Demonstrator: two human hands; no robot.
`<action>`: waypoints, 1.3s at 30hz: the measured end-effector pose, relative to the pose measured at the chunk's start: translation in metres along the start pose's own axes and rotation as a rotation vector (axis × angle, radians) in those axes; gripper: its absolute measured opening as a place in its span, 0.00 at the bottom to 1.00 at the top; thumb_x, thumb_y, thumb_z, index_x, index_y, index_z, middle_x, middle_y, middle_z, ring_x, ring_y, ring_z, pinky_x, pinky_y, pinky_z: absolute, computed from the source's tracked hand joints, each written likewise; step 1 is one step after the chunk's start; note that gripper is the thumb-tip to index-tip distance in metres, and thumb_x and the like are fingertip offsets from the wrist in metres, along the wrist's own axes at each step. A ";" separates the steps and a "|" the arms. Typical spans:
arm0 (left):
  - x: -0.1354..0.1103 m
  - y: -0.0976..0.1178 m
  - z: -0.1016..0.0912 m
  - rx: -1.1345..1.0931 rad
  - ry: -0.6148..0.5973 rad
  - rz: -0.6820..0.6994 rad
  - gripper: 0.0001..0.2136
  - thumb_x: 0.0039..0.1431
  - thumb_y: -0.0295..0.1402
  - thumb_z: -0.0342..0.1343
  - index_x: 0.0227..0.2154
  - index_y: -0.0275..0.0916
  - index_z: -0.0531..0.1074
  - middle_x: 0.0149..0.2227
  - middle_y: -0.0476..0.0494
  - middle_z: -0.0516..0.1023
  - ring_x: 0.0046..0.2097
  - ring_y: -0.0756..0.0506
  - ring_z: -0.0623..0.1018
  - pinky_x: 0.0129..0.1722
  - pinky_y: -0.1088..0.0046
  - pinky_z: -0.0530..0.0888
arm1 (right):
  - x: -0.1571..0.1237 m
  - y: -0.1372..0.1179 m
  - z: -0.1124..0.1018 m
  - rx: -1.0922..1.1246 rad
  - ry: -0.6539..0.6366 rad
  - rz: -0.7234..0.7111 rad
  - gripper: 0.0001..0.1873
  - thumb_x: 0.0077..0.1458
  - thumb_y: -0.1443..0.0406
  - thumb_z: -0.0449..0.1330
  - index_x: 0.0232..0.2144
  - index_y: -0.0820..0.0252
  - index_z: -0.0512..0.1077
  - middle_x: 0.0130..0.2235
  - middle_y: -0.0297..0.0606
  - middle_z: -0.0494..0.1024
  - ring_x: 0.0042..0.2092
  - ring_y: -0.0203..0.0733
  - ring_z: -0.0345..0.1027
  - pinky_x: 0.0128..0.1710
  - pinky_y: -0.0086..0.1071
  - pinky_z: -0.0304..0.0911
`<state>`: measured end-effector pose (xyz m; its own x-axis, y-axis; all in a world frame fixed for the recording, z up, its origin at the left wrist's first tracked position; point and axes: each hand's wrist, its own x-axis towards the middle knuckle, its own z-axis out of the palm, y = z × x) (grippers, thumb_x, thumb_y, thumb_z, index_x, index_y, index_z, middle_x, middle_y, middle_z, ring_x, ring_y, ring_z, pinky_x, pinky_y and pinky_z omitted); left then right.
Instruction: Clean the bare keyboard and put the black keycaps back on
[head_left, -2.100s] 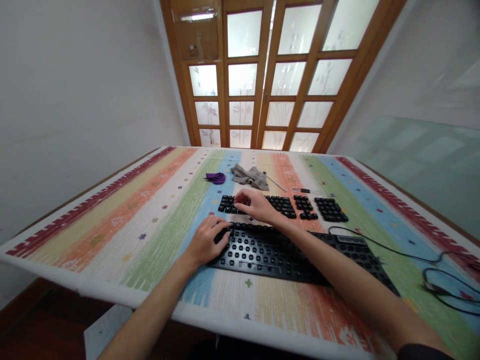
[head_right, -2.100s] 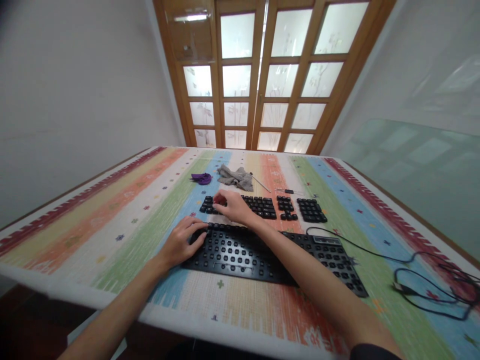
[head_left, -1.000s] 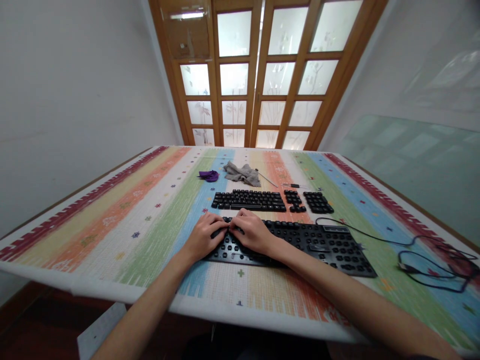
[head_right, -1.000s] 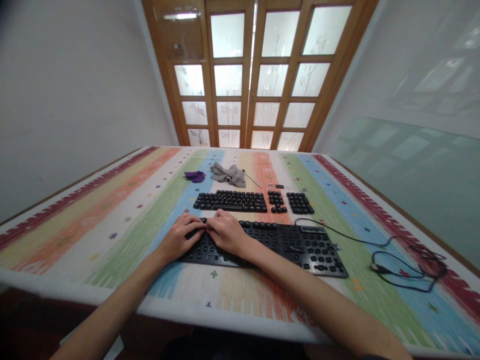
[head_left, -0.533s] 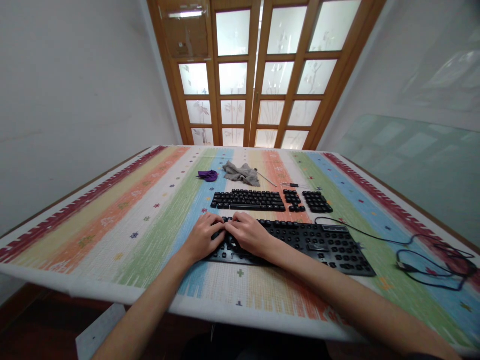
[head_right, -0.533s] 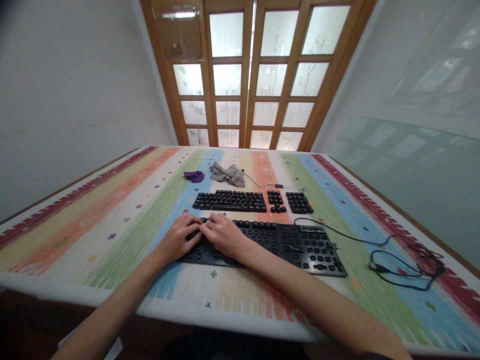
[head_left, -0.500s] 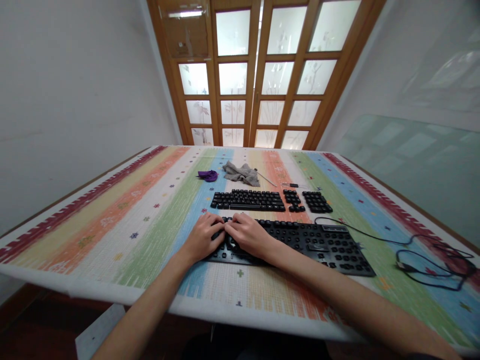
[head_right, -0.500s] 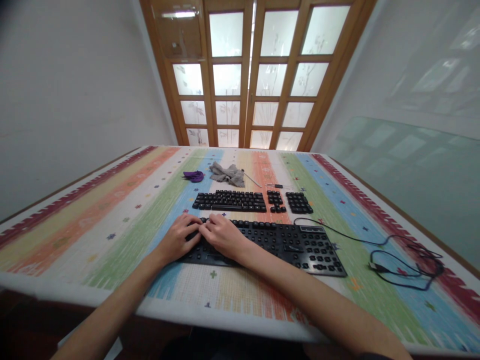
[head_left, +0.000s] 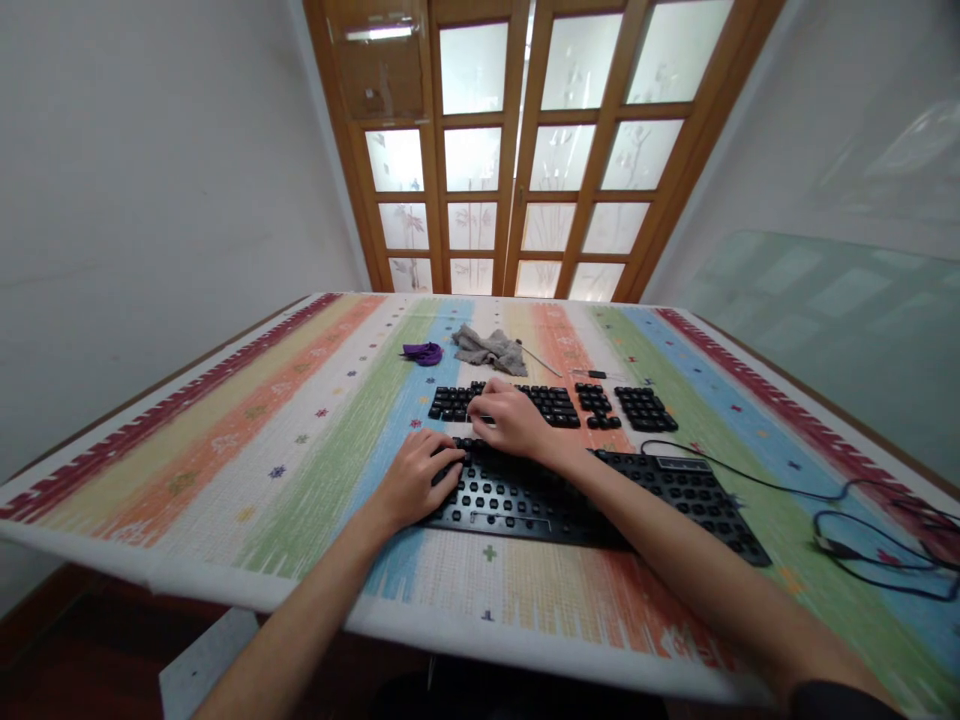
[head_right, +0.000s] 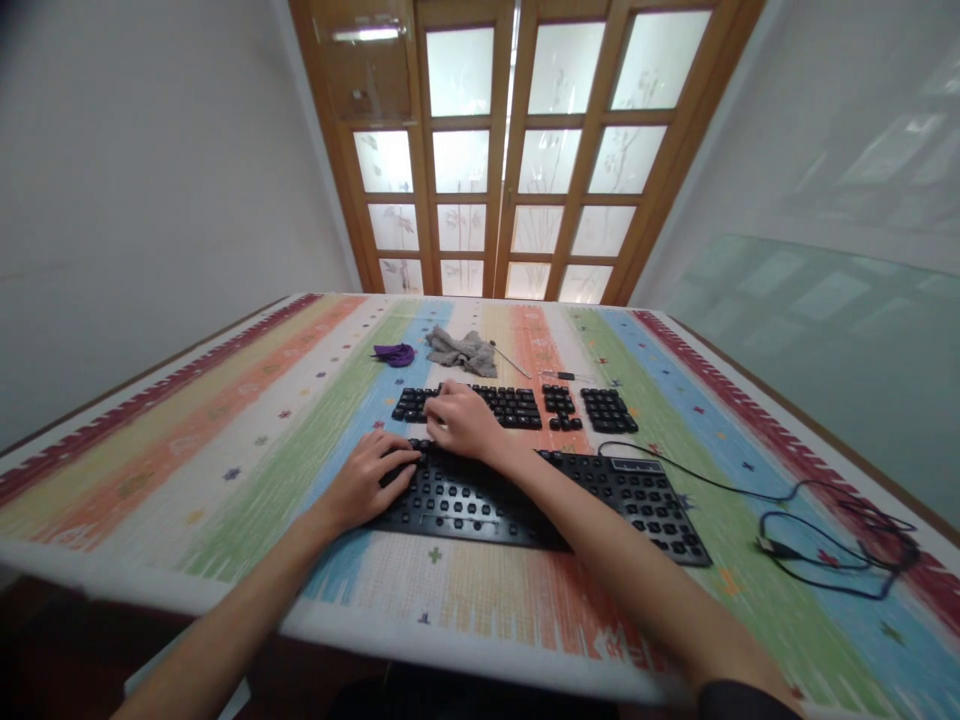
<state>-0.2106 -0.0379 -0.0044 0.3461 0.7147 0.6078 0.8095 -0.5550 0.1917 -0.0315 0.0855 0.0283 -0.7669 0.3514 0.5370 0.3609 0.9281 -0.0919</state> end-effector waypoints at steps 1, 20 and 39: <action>0.000 0.000 0.000 -0.005 0.011 0.005 0.08 0.63 0.30 0.53 0.41 0.38 0.76 0.40 0.41 0.77 0.43 0.42 0.74 0.45 0.58 0.72 | 0.006 0.012 0.003 0.033 0.020 0.063 0.06 0.54 0.71 0.58 0.31 0.61 0.75 0.30 0.41 0.77 0.40 0.46 0.64 0.41 0.36 0.60; -0.003 -0.006 0.002 -0.129 -0.136 0.043 0.15 0.64 0.30 0.52 0.51 0.37 0.73 0.55 0.38 0.75 0.58 0.41 0.73 0.60 0.53 0.70 | 0.053 0.085 0.046 0.022 -0.202 0.368 0.06 0.53 0.70 0.61 0.29 0.62 0.79 0.35 0.42 0.82 0.44 0.51 0.66 0.47 0.39 0.60; -0.006 -0.004 0.003 -0.110 -0.090 0.023 0.14 0.64 0.30 0.51 0.51 0.38 0.73 0.55 0.38 0.75 0.58 0.41 0.74 0.60 0.55 0.70 | 0.011 0.014 -0.011 0.313 -0.011 0.182 0.02 0.55 0.68 0.62 0.33 0.59 0.73 0.34 0.38 0.80 0.41 0.44 0.67 0.44 0.38 0.61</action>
<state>-0.2139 -0.0386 -0.0110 0.4092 0.7336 0.5426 0.7456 -0.6116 0.2646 -0.0290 0.1007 0.0421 -0.7114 0.5138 0.4795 0.3132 0.8426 -0.4382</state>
